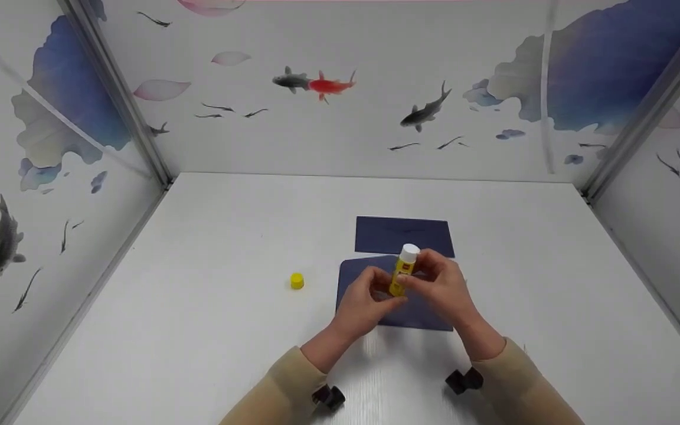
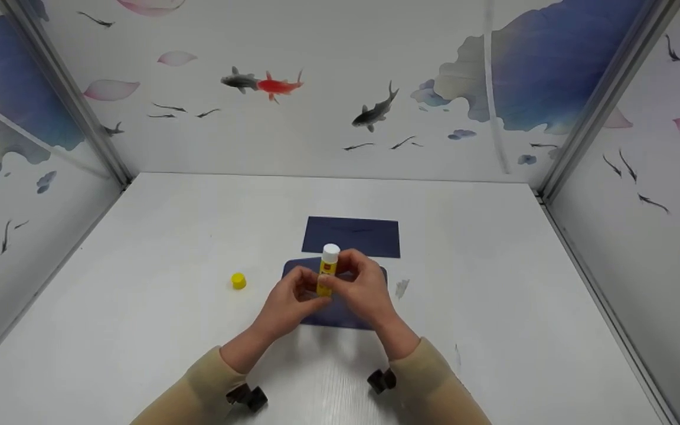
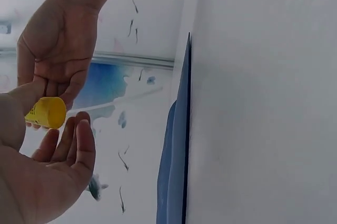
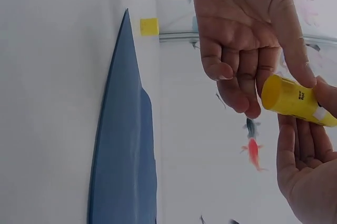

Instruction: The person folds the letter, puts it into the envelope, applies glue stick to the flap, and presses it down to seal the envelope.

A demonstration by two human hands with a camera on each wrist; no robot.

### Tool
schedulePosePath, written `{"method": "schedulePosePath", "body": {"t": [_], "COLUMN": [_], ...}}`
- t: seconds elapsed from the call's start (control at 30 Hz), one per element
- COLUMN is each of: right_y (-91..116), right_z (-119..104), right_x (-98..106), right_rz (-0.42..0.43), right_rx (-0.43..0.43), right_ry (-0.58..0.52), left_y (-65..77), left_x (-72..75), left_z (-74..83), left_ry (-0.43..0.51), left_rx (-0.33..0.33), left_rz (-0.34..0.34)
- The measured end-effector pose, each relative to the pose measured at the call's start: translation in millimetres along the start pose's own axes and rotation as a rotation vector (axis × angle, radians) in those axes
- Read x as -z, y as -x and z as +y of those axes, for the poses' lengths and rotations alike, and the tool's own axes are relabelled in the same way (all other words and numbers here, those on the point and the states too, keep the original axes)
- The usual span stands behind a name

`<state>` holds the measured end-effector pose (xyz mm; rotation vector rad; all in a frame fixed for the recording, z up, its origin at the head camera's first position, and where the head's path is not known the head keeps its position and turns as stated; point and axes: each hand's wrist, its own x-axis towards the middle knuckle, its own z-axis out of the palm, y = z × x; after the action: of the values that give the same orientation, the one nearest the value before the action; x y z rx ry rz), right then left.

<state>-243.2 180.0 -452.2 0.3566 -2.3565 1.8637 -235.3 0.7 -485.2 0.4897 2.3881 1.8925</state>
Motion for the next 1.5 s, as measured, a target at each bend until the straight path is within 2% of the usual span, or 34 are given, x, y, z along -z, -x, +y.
{"method": "schedulePosePath", "body": {"t": [0.1, 0.17, 0.23, 0.4, 0.5, 0.6, 0.73, 0.8, 0.87, 1.03, 1.13, 1.23, 1.4, 1.5], "right_y": [1.0, 1.1, 1.3, 1.5, 1.8, 2.2, 2.6, 2.7, 2.7, 2.9, 3.2, 3.9, 5.9, 6.8], "right_z": [-1.4, -1.5, -1.7, -2.2, -2.6, -2.0, -0.5, 0.0, 0.4, 0.0, -1.2, -2.9, -4.9, -4.7], "right_x": [-2.4, -2.9, -2.4, -0.4, -0.7, -2.1, -3.9, -4.3, -4.3, -2.7, -1.9, -2.3, -5.9, -7.2], "right_rz": [0.001, 0.0, 0.0, -0.008, 0.006, 0.02, 0.018, 0.02, 0.02, 0.003, 0.001, 0.021, 0.027, 0.026], "right_rx": [-0.008, -0.005, 0.003, 0.032, 0.042, 0.043, 0.035, 0.029, 0.023, 0.014, 0.015, 0.023, 0.028, 0.027], "right_ry": [0.017, 0.026, 0.028, 0.021, 0.019, 0.035, 0.07, 0.078, 0.08, 0.071, 0.063, 0.061, 0.086, 0.102], "left_y": [0.6, 0.8, 0.3, -0.9, -1.3, -1.1, 0.6, 1.1, 1.4, -0.2, -1.4, -1.7, -0.2, 1.2], "left_x": [0.4, 0.9, 2.0, 5.7, 6.4, 4.5, 2.1, 1.8, 2.0, 4.2, 6.3, 6.9, 5.2, 4.6], "left_z": [1.3, 2.8, 4.3, 5.0, 3.7, 2.6, 2.4, 2.9, 3.7, 3.4, 2.9, 3.3, 4.4, 6.2], "left_ry": [-0.044, -0.04, -0.031, 0.01, 0.002, -0.063, -0.139, -0.158, -0.173, -0.168, -0.153, -0.154, -0.188, -0.215], "left_rx": [0.029, 0.049, 0.055, 0.028, -0.005, -0.01, 0.015, 0.01, -0.006, -0.026, -0.027, -0.027, 0.003, 0.018], "left_rz": [0.038, 0.031, -0.008, -0.16, -0.197, -0.146, -0.018, 0.007, -0.008, -0.135, -0.173, -0.15, -0.037, -0.009]}}
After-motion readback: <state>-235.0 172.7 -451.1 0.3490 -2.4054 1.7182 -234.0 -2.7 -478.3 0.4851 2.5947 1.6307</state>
